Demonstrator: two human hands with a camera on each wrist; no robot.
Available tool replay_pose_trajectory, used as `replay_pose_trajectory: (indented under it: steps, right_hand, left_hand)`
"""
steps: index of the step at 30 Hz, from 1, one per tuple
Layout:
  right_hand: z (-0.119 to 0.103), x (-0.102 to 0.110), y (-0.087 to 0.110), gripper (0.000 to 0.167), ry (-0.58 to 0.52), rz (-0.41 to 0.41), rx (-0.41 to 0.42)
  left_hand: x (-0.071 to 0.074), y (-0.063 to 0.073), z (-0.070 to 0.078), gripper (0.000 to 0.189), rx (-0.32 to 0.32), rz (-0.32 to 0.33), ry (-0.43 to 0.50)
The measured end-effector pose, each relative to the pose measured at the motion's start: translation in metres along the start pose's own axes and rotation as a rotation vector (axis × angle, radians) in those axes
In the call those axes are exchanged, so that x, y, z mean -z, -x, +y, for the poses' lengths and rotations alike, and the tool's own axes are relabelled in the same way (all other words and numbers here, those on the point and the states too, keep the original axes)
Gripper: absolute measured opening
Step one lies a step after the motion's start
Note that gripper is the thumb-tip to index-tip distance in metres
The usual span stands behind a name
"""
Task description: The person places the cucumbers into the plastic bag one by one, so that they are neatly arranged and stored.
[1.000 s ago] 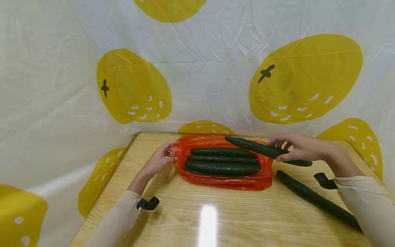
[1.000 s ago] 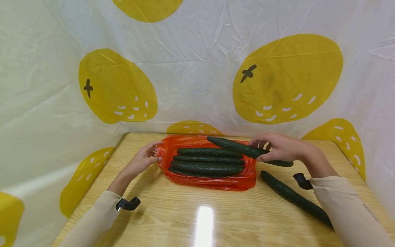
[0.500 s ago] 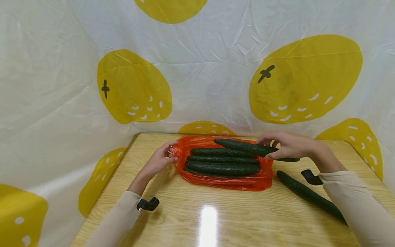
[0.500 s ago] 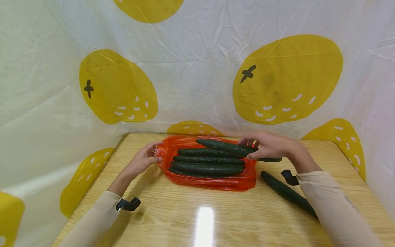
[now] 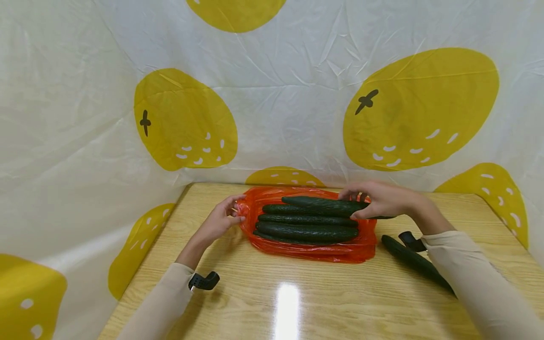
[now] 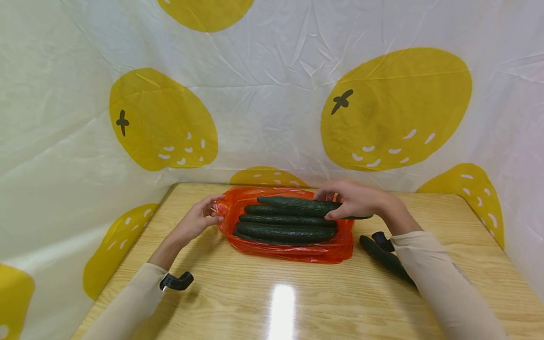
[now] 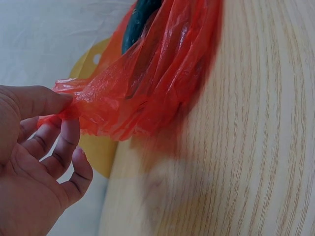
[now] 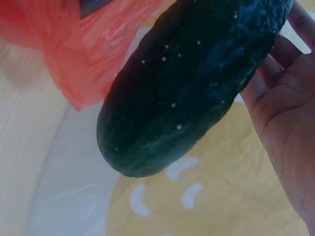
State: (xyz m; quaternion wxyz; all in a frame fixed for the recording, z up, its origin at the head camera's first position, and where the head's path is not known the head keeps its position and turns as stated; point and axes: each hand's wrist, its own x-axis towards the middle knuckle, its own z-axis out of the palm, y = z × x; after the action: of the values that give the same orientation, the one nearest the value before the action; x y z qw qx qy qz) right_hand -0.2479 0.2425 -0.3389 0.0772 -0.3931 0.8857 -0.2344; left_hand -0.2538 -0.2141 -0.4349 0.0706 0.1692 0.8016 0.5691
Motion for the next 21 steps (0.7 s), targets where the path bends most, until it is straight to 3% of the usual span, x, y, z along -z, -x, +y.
replay_pose_trajectory:
  steps: [8, 21]
  right_hand:
    - [-0.001, -0.006, -0.012, 0.042, 0.030, 0.018, 0.069]
    - [-0.003, -0.019, -0.032, 0.041, 0.025, -0.035, 0.077]
  left_hand:
    - [0.000, -0.001, -0.001, 0.061, -0.011, 0.002, 0.001]
    - [-0.001, 0.000, 0.000, 0.064, 0.004, -0.005, 0.002]
